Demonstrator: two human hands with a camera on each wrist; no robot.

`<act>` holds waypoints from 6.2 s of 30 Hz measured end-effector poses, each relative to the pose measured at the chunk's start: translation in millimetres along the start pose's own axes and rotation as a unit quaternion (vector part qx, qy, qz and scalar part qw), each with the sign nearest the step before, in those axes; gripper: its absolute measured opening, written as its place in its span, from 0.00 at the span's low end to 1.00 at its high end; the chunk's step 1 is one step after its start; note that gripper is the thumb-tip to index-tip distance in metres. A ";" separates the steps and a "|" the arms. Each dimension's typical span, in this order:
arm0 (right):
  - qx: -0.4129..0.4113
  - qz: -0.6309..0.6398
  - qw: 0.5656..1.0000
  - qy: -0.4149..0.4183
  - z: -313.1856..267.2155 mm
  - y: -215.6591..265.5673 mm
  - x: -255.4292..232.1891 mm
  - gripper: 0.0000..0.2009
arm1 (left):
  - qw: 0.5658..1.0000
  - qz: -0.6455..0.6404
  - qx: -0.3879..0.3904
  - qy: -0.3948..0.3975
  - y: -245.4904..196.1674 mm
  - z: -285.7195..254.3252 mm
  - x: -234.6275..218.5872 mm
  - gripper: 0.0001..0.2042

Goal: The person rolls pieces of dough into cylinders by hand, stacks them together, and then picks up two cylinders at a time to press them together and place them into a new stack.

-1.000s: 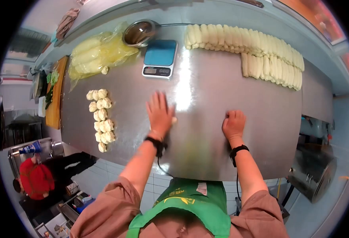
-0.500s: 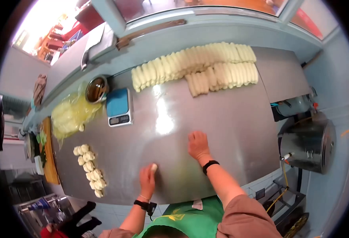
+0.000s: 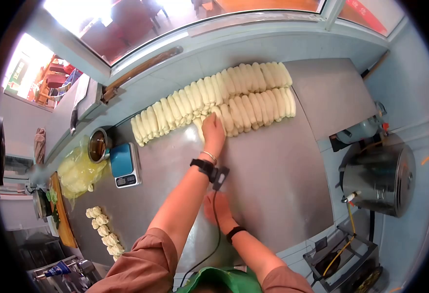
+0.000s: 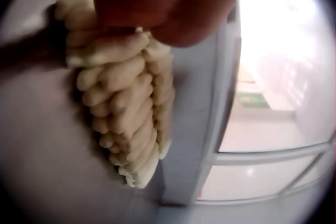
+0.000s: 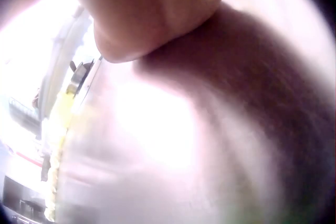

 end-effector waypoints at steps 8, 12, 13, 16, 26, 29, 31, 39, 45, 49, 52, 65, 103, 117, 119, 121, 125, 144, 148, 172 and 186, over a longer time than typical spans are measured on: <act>0.195 0.424 0.884 0.033 -12.2 -31.6 32.9 0.14 | 0.989 0.123 0.081 -0.005 -5.3 -43.1 57.9 0.37; -0.182 -0.218 0.959 -0.007 -47.4 -35.7 44.6 0.16 | 0.988 0.065 0.137 -0.029 4.4 -65.9 -17.0 0.33; -0.029 -0.014 0.999 0.004 -38.8 -48.3 34.9 0.09 | 0.986 0.070 0.148 -0.043 11.8 -81.9 -55.2 0.31; -0.072 -0.146 0.986 -0.042 -9.8 5.0 6.6 0.09 | 0.972 0.150 0.134 -0.123 94.0 -135.9 -182.4 0.28; -0.091 -0.160 0.982 -0.048 -3.3 17.1 2.3 0.09 | 0.780 0.481 -0.290 -0.275 320.9 -218.7 -565.3 0.24; -0.094 -0.164 0.981 -0.050 -2.7 17.3 1.1 0.09 | 0.780 0.460 -0.322 -0.276 334.9 -227.9 -566.6 0.20; -0.099 -0.187 0.976 -0.052 -3.8 18.2 1.0 0.09 | 0.849 0.438 -0.153 -0.253 308.4 -234.9 -547.3 0.15; -0.096 -0.207 0.972 -0.059 -5.9 23.0 -3.9 0.09 | 0.958 0.240 0.012 0.154 171.2 -394.0 -341.1 0.29; -0.082 -0.211 0.972 -0.063 0.5 21.2 2.3 0.08 | 0.904 0.418 0.039 -0.083 169.2 -214.8 -319.2 0.36; -0.114 -0.202 0.970 -0.068 -1.4 27.0 -4.4 0.08 | 0.873 0.452 0.071 0.168 169.1 -326.2 -279.6 0.41; -0.087 -0.181 0.977 -0.066 -3.7 23.7 -2.3 0.08 | 0.858 0.422 0.098 0.277 145.4 -422.9 -283.7 0.43; -0.083 -0.162 0.981 -0.074 -4.0 22.4 -5.2 0.10 | 0.864 0.455 0.068 0.206 149.2 -317.8 -256.3 0.40; -0.036 -0.179 0.982 -0.055 -8.4 -65.6 -124.9 0.31 | 0.996 0.068 -0.015 0.048 33.3 -6.0 -6.9 0.21; -0.007 -0.159 0.986 -0.056 -12.0 -92.2 -105.7 0.32 | 0.961 0.214 0.110 -0.138 56.9 -82.7 -117.7 0.21; -0.040 -0.182 0.980 -0.068 -10.2 -86.0 -108.2 0.32 | 0.949 0.230 0.132 -0.171 94.9 -114.2 -187.9 0.21; -0.054 -0.187 0.979 -0.068 -7.9 -82.7 -108.8 0.31 | 0.930 0.323 0.057 -0.166 151.8 -139.1 -284.6 0.20; -0.055 -0.216 0.972 -0.071 -8.7 -80.4 -110.5 0.31 | 0.777 0.578 -0.102 -0.228 284.3 -173.2 -478.6 0.22; -0.067 -0.236 0.966 -0.084 -8.8 -76.3 -114.8 0.29 | 0.872 -0.429 -0.230 -0.054 213.4 -249.3 -400.4 0.24; -0.062 -0.260 0.958 -0.101 -8.2 -72.0 -115.7 0.29 | 0.858 -0.468 -0.201 0.076 172.9 -245.2 -331.1 0.23; -0.044 -0.220 0.965 -0.136 -9.7 -58.2 -126.7 0.27 | 0.923 0.310 0.143 0.178 121.0 -352.7 -190.2 0.24; -0.036 -0.214 0.969 -0.119 -9.7 -61.4 -125.9 0.26 | 0.892 0.336 0.229 0.198 99.2 -308.1 -168.4 0.31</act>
Point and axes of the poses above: each hand's wrist, its own z-axis towards the middle knuckle, its own x-axis out of the palm, y = z × x, the point moved 5 cm from there along z, towards the middle knuckle, and after that the axes turned 9 degrees about z, right-handed, at the moved point
